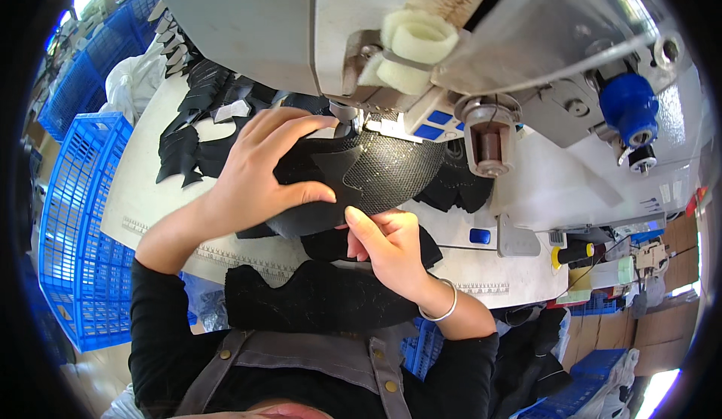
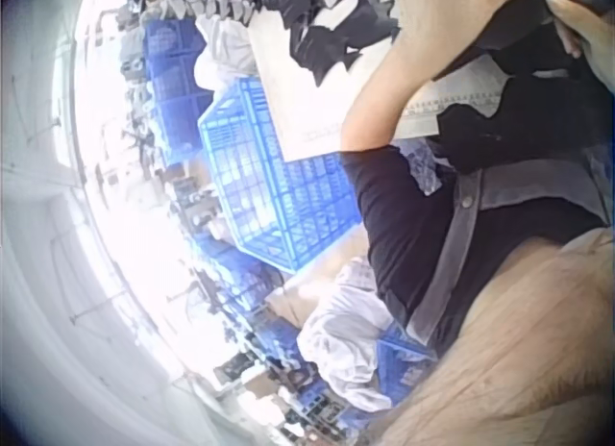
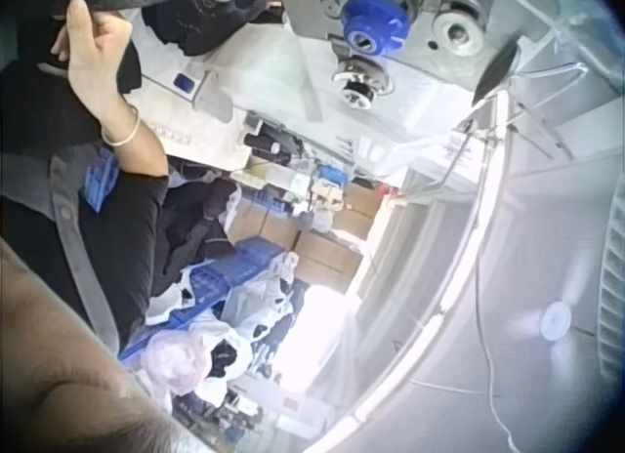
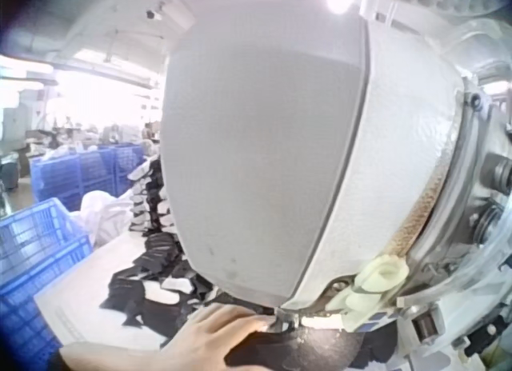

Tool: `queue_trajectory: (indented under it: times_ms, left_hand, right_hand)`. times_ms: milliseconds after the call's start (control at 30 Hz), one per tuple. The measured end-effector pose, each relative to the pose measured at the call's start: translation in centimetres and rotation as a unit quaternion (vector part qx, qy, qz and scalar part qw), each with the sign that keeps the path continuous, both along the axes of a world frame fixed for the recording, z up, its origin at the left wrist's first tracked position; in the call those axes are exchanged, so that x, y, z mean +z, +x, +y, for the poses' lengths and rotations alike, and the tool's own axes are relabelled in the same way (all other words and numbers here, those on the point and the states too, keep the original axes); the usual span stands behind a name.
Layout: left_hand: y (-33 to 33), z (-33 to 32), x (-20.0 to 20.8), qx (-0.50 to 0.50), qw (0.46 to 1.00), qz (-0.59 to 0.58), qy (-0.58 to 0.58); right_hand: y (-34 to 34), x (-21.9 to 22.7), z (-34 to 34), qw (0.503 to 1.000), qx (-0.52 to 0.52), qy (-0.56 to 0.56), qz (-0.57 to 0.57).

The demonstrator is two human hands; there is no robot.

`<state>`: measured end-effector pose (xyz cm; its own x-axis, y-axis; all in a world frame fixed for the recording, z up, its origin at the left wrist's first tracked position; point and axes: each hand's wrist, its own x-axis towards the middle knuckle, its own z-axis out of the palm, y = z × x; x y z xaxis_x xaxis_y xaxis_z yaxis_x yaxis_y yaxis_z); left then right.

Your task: The person stitches shoe upper components by aligning fabric patches onto the shoe pieces and feeding them through a sewing machine.

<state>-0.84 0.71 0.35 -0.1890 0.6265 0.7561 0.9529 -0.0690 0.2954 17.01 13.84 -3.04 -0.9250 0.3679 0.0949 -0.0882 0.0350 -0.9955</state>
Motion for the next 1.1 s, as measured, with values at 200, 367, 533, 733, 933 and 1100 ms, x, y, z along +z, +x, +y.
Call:
queue_trajectory:
  times_ms: [200,367,533,733,933,1100]
  left_hand:
    - [-1.3,1.5,2.1,-0.094,0.957,-0.211,-0.173]
    - [-2.9,2.8,2.6,-0.146,0.917,-0.256,-0.268]
    - [-3.0,3.7,4.2,-0.124,0.868,-0.283,-0.389]
    - [-3.5,4.2,4.6,-0.143,0.824,-0.353,-0.42]
    - [-2.5,4.2,2.8,-0.165,0.789,-0.496,-0.323]
    - [-1.8,3.7,3.1,-0.165,0.755,-0.57,-0.279]
  right_hand:
    - [0.2,0.5,0.5,1.0,0.016,-0.005,0.0]
    - [0.0,0.7,0.4,1.0,0.028,-0.013,0.002]
    - [-0.5,0.8,-0.5,0.996,0.049,-0.069,0.016]
    - [-1.0,1.4,-0.9,0.995,0.063,-0.076,0.029]
    - [-0.8,1.4,1.1,0.994,0.066,-0.07,0.042]
    - [-0.9,1.4,2.0,0.997,0.065,-0.021,0.039]
